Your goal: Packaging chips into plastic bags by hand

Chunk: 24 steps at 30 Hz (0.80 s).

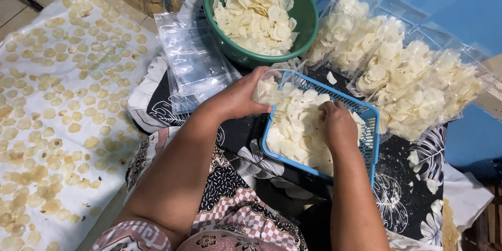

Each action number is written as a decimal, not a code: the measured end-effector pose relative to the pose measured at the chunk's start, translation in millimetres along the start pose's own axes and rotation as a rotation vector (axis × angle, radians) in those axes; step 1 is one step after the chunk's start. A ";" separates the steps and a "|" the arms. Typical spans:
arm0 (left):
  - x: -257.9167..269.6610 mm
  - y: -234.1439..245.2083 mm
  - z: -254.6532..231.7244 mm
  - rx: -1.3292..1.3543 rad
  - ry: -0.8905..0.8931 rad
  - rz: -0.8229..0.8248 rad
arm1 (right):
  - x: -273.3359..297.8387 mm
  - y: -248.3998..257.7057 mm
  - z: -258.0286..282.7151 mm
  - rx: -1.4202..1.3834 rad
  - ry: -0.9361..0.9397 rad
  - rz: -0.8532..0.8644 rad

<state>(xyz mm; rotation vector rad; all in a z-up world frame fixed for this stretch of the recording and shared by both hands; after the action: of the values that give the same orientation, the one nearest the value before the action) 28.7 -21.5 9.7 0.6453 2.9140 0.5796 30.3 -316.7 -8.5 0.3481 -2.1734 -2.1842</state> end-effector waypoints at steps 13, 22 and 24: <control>-1.2 0.7 -5.1 -0.037 -0.028 -0.010 | 16.1 125.5 66.4 -0.912 -0.015 -0.241; -2.5 -0.8 -1.8 -0.056 -0.018 0.004 | -20.4 174.4 117.7 -0.872 0.259 -0.292; 1.3 1.5 -6.6 -0.041 0.000 0.018 | -30.3 178.8 130.4 -0.639 0.400 -0.228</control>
<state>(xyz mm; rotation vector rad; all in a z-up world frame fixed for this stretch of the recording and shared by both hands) 27.0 -22.0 16.3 0.6678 2.8906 0.6397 12.5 -186.0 171.8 0.9163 -1.2072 -2.4920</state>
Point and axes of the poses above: each hand's wrist, its own x-axis away from the middle knuckle, its own y-axis out of the back of the hand, z = x × y, the point moved 4 cm from there along -x, towards the middle knuckle, and after that the axes turned 3 degrees about z, right-handed, at the moved point
